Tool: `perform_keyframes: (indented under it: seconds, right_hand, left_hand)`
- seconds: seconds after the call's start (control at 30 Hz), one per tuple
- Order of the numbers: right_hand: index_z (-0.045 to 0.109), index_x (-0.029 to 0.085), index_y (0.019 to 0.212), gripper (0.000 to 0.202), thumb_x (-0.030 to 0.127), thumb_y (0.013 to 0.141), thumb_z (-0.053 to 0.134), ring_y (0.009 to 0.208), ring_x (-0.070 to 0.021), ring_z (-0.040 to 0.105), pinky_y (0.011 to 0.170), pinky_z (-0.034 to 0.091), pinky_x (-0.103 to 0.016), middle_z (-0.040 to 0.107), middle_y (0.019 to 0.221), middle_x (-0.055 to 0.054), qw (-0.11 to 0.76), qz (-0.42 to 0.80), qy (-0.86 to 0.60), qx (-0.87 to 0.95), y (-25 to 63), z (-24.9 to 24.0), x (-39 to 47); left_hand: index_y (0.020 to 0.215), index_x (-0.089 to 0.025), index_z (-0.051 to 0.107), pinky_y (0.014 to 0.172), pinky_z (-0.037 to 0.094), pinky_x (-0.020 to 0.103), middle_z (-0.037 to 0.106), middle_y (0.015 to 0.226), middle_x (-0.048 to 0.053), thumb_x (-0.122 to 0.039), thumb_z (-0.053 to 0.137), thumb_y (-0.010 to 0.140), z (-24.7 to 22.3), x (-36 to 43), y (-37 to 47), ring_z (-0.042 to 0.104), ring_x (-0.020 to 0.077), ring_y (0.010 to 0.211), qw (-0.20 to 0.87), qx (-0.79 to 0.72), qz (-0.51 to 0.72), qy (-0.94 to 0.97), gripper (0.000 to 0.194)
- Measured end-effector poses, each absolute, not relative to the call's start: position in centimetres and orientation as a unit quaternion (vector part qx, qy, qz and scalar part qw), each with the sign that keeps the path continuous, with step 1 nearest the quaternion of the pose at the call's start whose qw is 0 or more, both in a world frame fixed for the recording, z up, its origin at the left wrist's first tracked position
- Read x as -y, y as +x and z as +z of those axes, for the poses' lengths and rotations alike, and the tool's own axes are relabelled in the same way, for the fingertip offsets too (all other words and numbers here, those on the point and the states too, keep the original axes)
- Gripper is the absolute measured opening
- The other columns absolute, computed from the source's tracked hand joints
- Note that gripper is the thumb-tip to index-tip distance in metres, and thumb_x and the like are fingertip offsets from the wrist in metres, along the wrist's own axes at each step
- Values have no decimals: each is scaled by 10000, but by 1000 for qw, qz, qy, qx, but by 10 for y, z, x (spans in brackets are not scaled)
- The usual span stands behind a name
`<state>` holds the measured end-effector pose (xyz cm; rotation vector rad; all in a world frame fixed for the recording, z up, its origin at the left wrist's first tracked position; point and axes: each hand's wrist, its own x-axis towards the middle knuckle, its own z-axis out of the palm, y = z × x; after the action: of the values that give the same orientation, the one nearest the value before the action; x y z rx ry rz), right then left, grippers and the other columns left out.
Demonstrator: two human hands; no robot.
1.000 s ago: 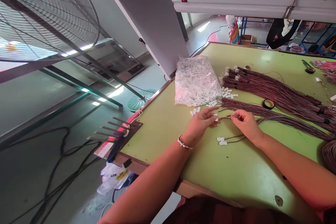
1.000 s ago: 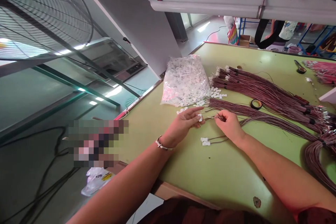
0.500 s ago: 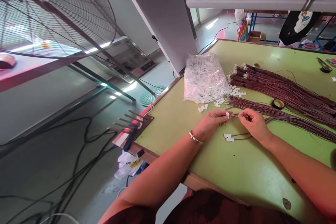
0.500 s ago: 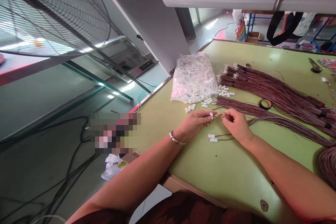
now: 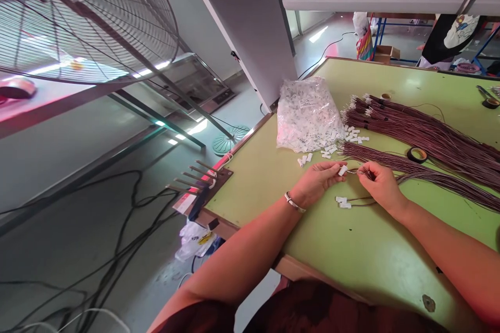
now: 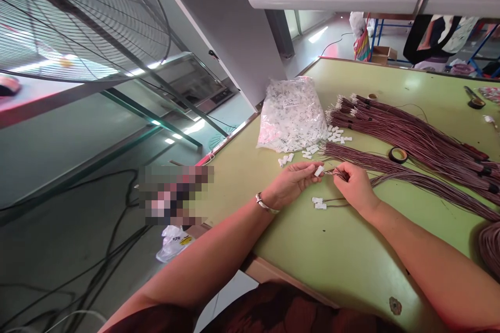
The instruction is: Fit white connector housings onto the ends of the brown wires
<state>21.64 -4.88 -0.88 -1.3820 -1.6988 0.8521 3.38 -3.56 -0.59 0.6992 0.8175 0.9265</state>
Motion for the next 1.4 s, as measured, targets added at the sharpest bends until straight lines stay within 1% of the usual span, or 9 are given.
perform_keyframes:
  seconds: [0.27,0.5,0.63,0.73,0.83,0.97,1.13,1.23,1.4]
  right_hand:
    - [543,187,669,82,250,711,513,543,-109,426,520,338,-235,521,594,14,402,323,-539,666,217,-7,49]
    - [540,191,669,75,224,724,501,547,-114,447,541,345,-236,538,591,14,368,289,-541,699,217,-7,50]
    - [545,195,692,66,203,732,493,568,-124,462,563,343,-245,569,633,-1,351,232,-539,730,217,-9,51]
    - [539,199,700,59,186,734,491,592,-130,475,578,349,-244,573,648,-3,360,224,-527,736,217,-12,51]
    - [544,199,707,55,179,732,499,587,-126,475,574,352,-239,569,642,4,374,243,-527,724,217,-14,51]
    - [569,192,695,66,219,738,526,536,-111,445,529,330,-233,547,586,20,354,305,-522,713,216,-14,50]
    - [586,172,690,101,255,730,546,515,-99,419,491,307,-224,540,576,22,375,348,-526,679,219,-12,48]
    - [581,172,679,84,228,722,535,512,-95,405,492,300,-221,523,565,27,373,346,-518,687,219,-12,48]
    - [521,179,627,136,211,757,498,497,-88,345,498,276,-219,432,519,43,356,282,-510,730,217,-16,48]
  left_hand:
    - [837,-144,722,585,435,208,662,733,38,-192,780,584,-11,34,30,562,83,618,744,-385,420,349,264]
    - [709,-138,698,650,436,223,643,682,13,-186,795,541,-11,35,32,550,81,625,718,-404,435,363,200]
    - [666,-143,680,711,447,250,651,707,17,-200,787,556,-13,37,35,567,106,681,636,-417,472,445,164]
    - [634,-145,668,729,454,270,648,711,24,-208,778,569,-17,39,40,581,126,711,586,-408,497,493,142]
    - [628,-146,652,714,460,271,647,693,17,-215,783,565,-20,39,44,583,120,685,605,-403,509,461,160]
    - [640,-138,642,685,460,252,664,708,16,-215,802,535,-20,38,44,586,109,671,649,-394,513,400,206]
    - [649,-133,642,670,454,234,671,719,17,-204,806,529,-15,39,42,579,97,656,675,-388,503,375,215]
    - [652,-134,642,685,456,240,672,718,16,-203,807,527,-14,39,42,582,100,666,671,-393,504,376,218]
    - [642,-132,646,679,459,243,663,678,10,-213,809,525,-19,38,44,578,99,648,651,-403,492,414,217]
